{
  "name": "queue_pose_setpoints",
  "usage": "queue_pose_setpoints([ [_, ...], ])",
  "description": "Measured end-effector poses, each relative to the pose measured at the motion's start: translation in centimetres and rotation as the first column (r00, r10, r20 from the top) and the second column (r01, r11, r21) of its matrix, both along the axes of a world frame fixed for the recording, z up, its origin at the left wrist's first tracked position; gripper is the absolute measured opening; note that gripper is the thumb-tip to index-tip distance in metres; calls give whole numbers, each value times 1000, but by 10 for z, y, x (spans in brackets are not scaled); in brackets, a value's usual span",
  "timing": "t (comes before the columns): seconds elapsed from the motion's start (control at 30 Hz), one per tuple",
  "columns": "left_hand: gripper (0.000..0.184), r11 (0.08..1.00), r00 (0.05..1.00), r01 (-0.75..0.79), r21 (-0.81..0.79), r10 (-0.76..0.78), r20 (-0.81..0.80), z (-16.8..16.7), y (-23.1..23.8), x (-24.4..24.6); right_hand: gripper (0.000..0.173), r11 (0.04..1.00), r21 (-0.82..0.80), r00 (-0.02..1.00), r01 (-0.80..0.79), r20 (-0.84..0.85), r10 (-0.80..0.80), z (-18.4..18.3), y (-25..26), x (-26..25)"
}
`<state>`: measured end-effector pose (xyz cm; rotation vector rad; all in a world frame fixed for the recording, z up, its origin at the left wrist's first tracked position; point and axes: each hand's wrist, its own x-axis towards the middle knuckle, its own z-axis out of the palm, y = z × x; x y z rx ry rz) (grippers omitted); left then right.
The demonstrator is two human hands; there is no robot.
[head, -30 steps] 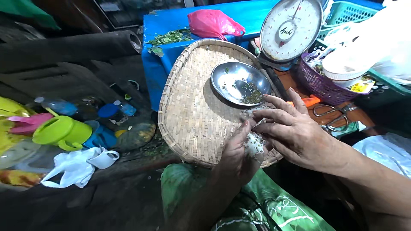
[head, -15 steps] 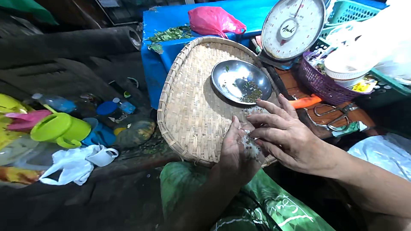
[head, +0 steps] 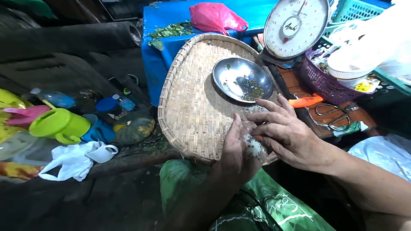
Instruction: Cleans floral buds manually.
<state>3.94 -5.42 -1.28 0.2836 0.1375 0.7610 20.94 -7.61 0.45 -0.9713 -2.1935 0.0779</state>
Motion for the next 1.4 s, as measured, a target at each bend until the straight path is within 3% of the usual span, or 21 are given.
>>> queue_pose_setpoints([
  [0.23, 57, 1000, 1000, -12, 4, 12, 25, -3, 1, 2, 25, 1000, -2, 999, -28, 23, 28, -7, 1, -8],
  [0.43, 65, 999, 1000, -13, -30, 13, -2, 0, 2, 1, 23, 1000, 24, 1000, -3, -11, 4, 4, 1, 0],
  [0.6, 80, 999, 998, -48, 20, 49, -50, 2, 2, 3, 29, 996, -24, 982, 91, 167, -85, 30, -8, 27],
  [0.7, 82, 996, 992, -75, -39, 70, -109, 6, 2, 5, 33, 989, -3, 962, 145, 235, -140, 37, -15, 34],
  [0.9, 72, 998, 996, -55, -3, 55, -69, 2, 0, 2, 25, 997, 35, 982, 73, 170, -78, 20, -11, 13],
  [1.2, 67, 999, 1000, -20, 43, 21, -12, -3, 1, 1, 27, 998, 29, 987, 49, 150, -53, 1, -2, 1],
  [1.4, 70, 999, 998, -43, 27, 44, -38, -1, 1, 3, 23, 998, 33, 991, 57, 120, -60, 9, -2, 7],
])
